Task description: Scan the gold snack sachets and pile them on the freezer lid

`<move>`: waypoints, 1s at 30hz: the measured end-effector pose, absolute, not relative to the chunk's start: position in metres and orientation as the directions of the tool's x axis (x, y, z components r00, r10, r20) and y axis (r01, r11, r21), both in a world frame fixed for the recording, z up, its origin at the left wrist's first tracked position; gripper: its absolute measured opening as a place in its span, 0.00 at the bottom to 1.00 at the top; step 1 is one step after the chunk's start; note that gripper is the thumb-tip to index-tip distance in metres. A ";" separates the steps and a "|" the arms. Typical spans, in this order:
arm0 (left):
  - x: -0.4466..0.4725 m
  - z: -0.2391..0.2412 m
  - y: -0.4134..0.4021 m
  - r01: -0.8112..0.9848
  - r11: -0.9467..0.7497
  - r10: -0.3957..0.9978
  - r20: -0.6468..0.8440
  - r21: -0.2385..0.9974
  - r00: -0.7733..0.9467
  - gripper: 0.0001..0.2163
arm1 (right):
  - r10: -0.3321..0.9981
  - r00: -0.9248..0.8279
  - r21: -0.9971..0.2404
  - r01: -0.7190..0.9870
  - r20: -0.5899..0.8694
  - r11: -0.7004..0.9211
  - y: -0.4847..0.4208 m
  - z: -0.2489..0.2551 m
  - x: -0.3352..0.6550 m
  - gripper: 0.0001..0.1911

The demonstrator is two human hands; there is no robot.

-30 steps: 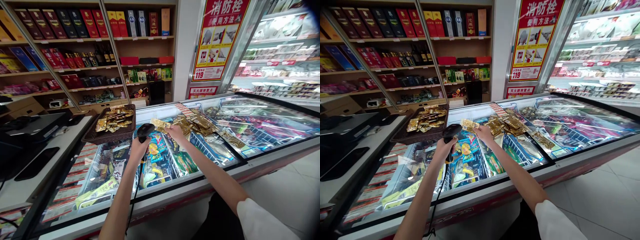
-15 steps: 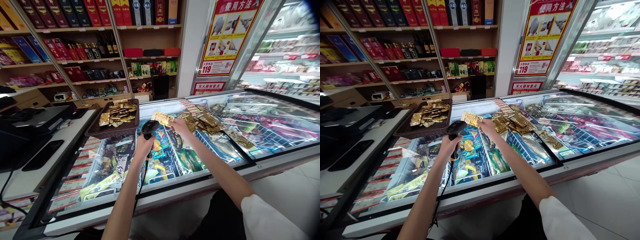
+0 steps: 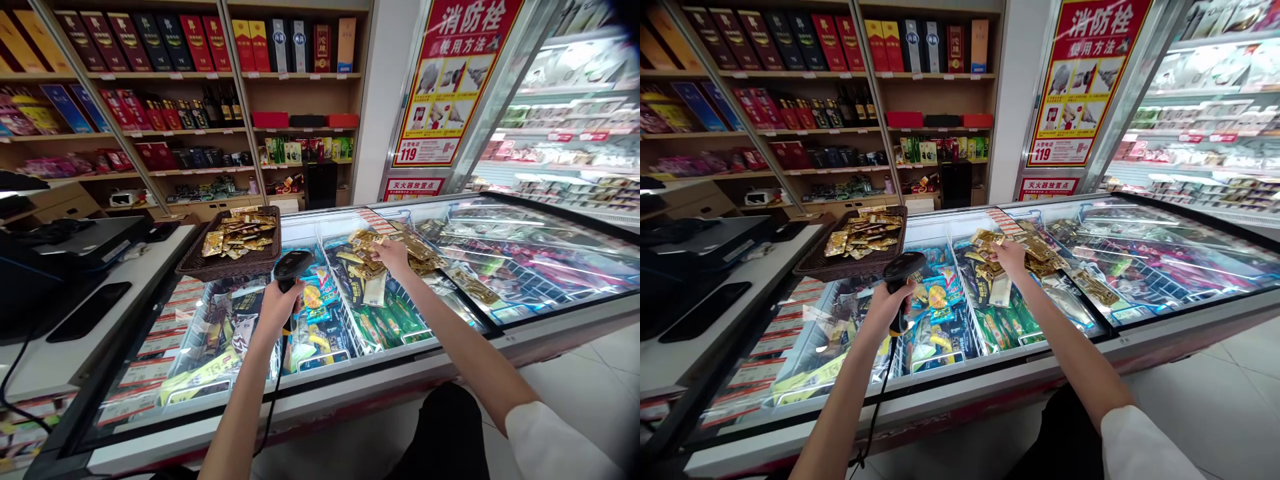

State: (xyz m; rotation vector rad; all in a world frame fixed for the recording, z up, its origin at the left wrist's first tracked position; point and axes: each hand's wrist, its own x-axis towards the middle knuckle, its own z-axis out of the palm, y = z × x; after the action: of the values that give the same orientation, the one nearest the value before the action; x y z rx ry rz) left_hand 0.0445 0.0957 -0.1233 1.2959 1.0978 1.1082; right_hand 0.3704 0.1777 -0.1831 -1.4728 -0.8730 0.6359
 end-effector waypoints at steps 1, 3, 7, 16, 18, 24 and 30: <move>0.042 -0.123 0.094 0.003 -0.022 0.989 0.021 1.000 0.143 0.10 | 0.817 0.566 -0.981 0.196 0.109 -0.005 0.176 -0.184 0.379 0.15; 0.039 -0.123 0.091 -0.004 -0.026 0.989 0.026 1.000 0.142 0.10 | 0.804 0.579 -0.915 0.383 0.135 -0.122 0.169 -0.184 0.390 0.17; 0.034 -0.123 0.082 -0.005 -0.028 0.989 0.028 1.000 0.143 0.10 | 0.749 0.550 -0.520 0.791 0.371 -0.323 0.152 -0.180 0.385 0.38; 0.009 -0.111 0.068 -0.010 -0.076 0.993 0.077 0.997 0.087 0.10 | 0.949 -0.002 -0.269 0.959 0.315 0.091 0.219 -0.136 0.226 0.23; 0.000 -0.111 0.072 0.005 -0.091 0.994 0.090 0.996 0.053 0.10 | 0.948 -0.106 -0.294 0.935 0.299 0.197 0.251 -0.130 0.179 0.20; -0.033 -0.114 0.075 0.025 -0.036 0.999 0.037 0.999 -0.037 0.14 | 0.962 -0.245 -0.206 0.942 0.122 0.266 0.332 -0.133 0.086 0.15; -0.055 -0.120 0.076 0.038 0.013 0.998 -0.011 0.999 -0.054 0.15 | 0.987 -0.150 -0.190 0.972 -0.058 0.136 0.375 -0.148 0.058 0.26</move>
State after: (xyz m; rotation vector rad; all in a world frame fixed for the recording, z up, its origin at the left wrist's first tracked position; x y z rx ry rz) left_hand -0.0546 0.0756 -0.1196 1.2024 1.2830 1.2210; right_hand 0.0577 0.3754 -0.1480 -1.9937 -2.3059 0.2793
